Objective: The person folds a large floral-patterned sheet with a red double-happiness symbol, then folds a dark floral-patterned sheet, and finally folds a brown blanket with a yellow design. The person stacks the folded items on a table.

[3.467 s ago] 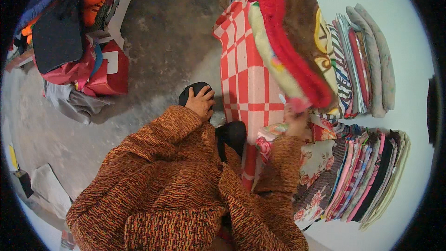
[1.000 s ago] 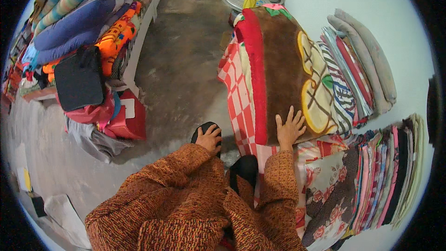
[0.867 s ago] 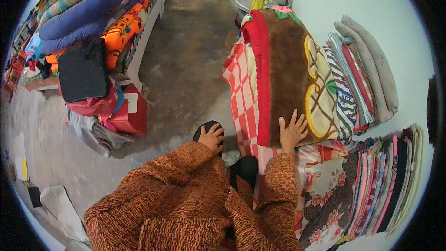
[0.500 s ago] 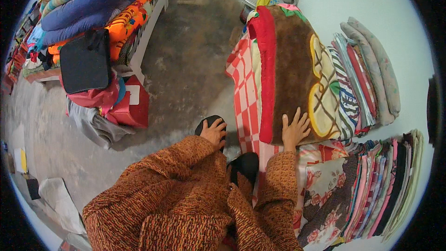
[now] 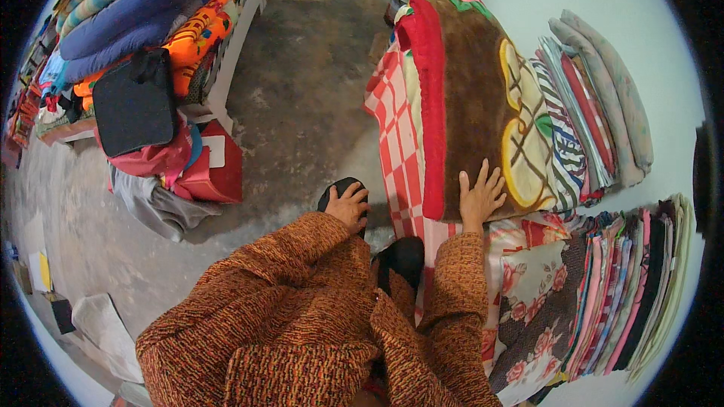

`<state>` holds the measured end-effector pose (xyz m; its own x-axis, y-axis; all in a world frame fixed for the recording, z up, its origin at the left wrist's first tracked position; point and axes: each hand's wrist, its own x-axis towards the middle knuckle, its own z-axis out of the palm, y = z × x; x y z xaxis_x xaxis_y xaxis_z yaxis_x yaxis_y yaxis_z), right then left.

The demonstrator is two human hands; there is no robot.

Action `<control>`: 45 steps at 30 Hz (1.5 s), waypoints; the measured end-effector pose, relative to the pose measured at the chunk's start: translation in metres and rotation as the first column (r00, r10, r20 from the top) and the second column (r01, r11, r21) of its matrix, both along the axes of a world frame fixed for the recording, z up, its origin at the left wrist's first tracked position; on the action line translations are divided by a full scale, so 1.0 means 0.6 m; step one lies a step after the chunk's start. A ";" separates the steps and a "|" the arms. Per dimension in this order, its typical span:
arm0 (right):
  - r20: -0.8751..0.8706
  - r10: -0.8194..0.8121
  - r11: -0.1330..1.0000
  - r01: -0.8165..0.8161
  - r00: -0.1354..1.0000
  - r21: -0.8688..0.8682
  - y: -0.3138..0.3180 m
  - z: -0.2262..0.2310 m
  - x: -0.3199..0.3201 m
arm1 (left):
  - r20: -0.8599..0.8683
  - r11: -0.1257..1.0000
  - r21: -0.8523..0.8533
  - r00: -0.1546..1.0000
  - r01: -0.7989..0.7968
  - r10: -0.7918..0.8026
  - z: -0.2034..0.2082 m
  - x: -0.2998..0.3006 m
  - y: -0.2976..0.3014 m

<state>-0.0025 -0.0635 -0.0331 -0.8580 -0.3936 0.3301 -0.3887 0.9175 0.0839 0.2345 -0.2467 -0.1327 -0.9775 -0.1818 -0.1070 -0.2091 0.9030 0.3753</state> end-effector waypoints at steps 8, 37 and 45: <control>-0.042 -0.016 0.999 0.017 0.999 0.032 0.003 -0.004 -0.003 | -0.075 0.999 0.049 0.997 -0.009 0.013 -0.013 0.000 0.001; 0.068 0.008 0.992 0.001 0.998 -0.126 -0.001 0.015 0.009 | 0.029 0.999 0.050 0.999 0.016 -0.018 0.013 -0.004 -0.001; 0.056 0.010 0.992 -0.003 0.998 -0.126 0.000 0.013 0.008 | -0.034 1.000 0.008 0.999 0.002 -0.002 -0.014 -0.003 0.000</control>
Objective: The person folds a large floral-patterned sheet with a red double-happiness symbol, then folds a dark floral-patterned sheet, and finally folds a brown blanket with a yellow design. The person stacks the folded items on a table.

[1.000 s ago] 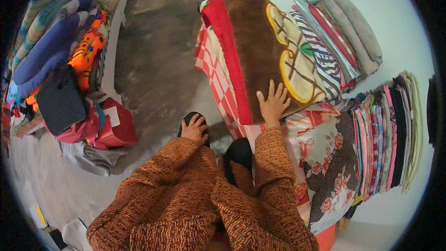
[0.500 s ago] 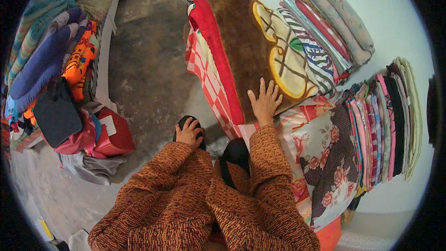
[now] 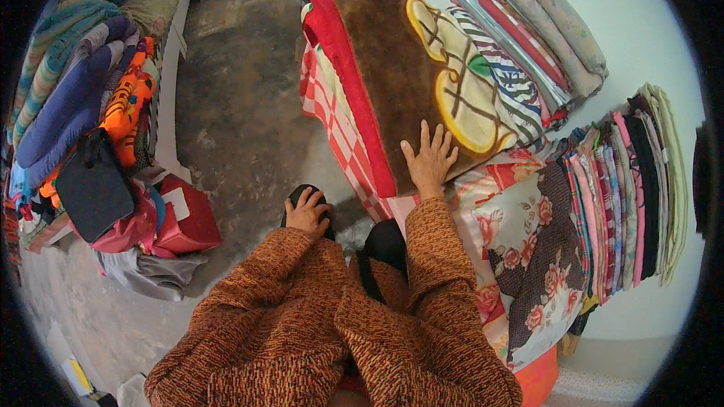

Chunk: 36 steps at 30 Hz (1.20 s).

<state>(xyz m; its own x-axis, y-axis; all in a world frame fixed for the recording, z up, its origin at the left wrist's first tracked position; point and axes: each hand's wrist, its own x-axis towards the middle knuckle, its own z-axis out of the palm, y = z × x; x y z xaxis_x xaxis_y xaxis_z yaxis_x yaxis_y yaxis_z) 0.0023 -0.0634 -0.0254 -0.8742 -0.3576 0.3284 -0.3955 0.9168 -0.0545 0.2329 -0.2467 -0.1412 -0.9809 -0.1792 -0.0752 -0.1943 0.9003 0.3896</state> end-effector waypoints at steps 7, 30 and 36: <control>-0.059 0.008 1.000 -0.006 0.998 0.023 0.001 -0.003 -0.001 | 0.008 1.000 -0.009 1.000 -0.015 0.015 -0.002 -0.004 0.002; -0.027 0.005 1.000 -0.005 1.000 0.015 0.003 -0.001 0.002 | 0.060 1.000 0.003 0.998 0.017 -0.017 0.014 -0.002 0.001; -0.062 -0.002 1.000 0.002 0.998 0.005 -0.001 -0.005 -0.001 | 0.062 0.999 0.032 0.998 0.002 -0.004 0.025 0.000 0.001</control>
